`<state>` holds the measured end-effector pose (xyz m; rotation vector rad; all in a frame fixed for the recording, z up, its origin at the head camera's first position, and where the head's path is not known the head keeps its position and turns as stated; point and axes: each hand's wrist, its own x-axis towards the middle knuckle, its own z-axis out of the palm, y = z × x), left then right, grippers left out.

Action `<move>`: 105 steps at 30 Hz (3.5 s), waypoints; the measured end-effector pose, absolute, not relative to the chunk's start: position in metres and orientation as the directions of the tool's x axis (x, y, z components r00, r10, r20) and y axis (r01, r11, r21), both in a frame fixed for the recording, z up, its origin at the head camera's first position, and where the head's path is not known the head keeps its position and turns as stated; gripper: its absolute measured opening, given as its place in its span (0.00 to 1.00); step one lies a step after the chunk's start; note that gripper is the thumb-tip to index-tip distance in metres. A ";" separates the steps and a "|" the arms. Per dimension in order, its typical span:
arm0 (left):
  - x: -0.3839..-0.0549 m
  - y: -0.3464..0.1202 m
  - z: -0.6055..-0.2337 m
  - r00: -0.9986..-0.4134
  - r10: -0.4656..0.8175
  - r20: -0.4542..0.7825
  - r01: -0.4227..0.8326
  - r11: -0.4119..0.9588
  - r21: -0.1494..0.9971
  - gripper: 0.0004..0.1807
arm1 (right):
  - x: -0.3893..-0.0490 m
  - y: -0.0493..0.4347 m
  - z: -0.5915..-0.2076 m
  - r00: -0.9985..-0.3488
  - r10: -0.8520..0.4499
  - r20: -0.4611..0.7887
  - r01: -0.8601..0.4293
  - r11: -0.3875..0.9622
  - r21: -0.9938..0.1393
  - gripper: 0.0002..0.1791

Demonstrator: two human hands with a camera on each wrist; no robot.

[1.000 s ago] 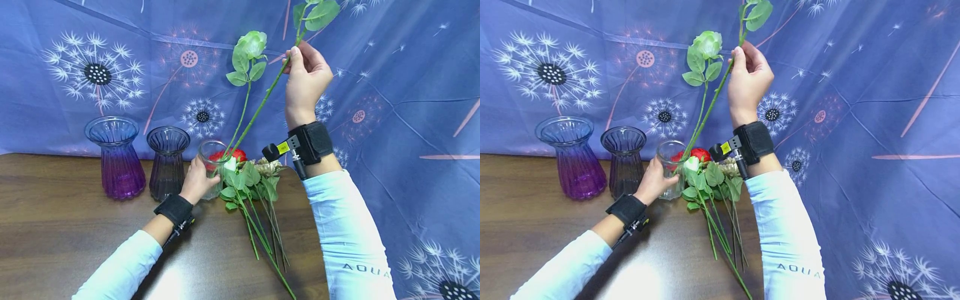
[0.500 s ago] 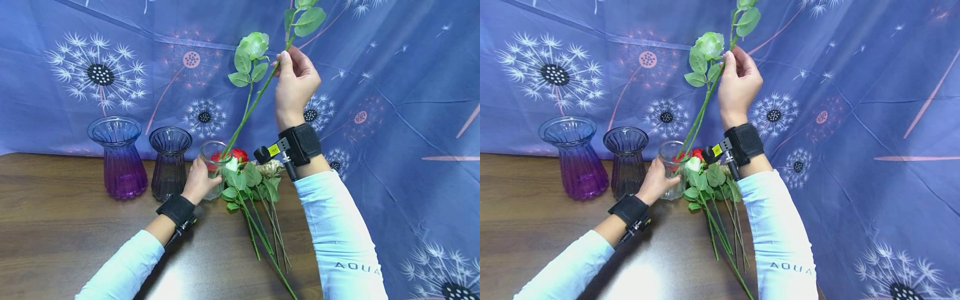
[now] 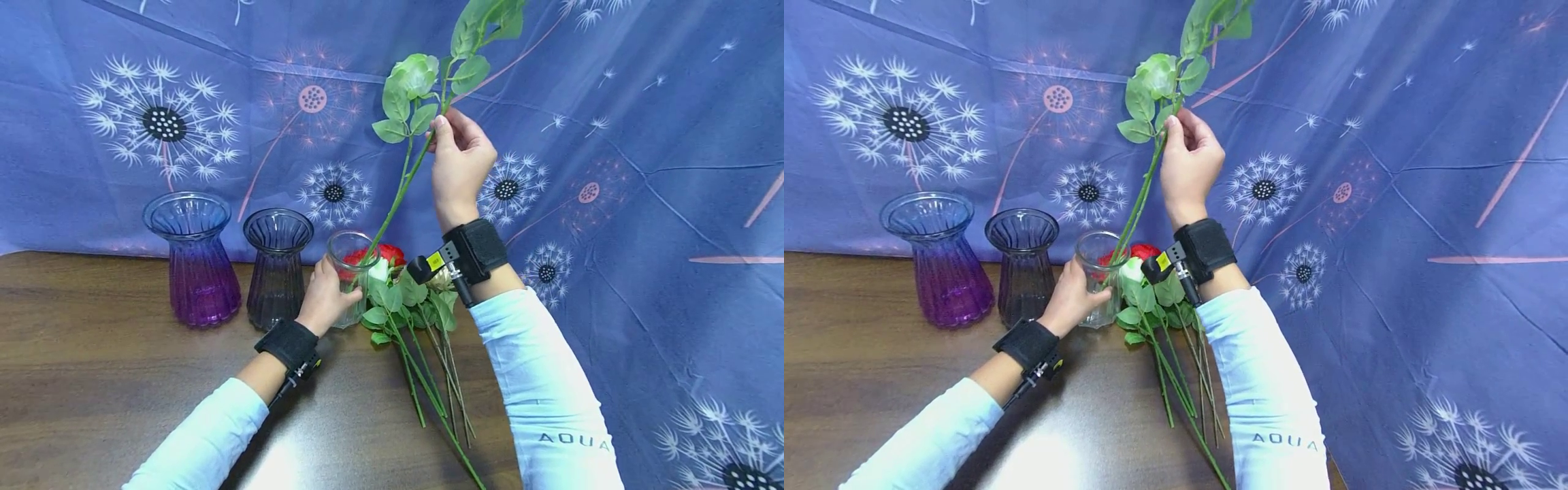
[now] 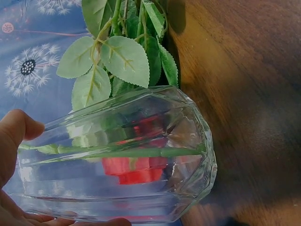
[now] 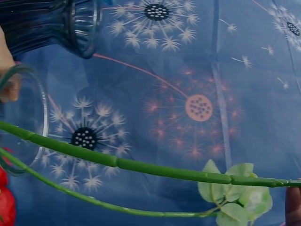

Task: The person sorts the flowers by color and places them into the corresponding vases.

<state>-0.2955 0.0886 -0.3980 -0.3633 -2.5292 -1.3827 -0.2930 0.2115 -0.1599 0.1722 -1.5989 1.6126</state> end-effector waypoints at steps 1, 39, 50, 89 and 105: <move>-0.295 0.088 -0.398 -0.940 0.102 0.326 0.329 0.524 0.786 0.48 | -0.293 0.211 -0.162 -0.644 0.447 0.621 -0.619 0.172 -0.766 0.11; -0.295 0.089 -0.398 -0.939 0.093 0.331 0.326 0.545 0.772 0.49 | -0.315 0.195 -0.255 -0.750 0.401 0.526 -0.439 0.294 -0.849 0.11; -0.295 0.089 -0.398 -0.941 0.097 0.325 0.323 0.551 0.770 0.49 | -0.316 0.196 -0.270 -0.767 0.391 0.510 -0.402 0.326 -0.855 0.12; -0.295 0.088 -0.397 -0.935 0.098 0.340 0.333 0.570 0.751 0.50 | -0.313 0.231 -0.282 -0.833 0.418 0.363 -0.257 0.289 -0.922 0.13; -0.294 0.089 -0.397 -0.933 0.093 0.349 0.337 0.570 0.749 0.50 | -0.298 0.250 -0.299 -0.893 0.355 0.276 -0.149 0.345 -0.927 0.13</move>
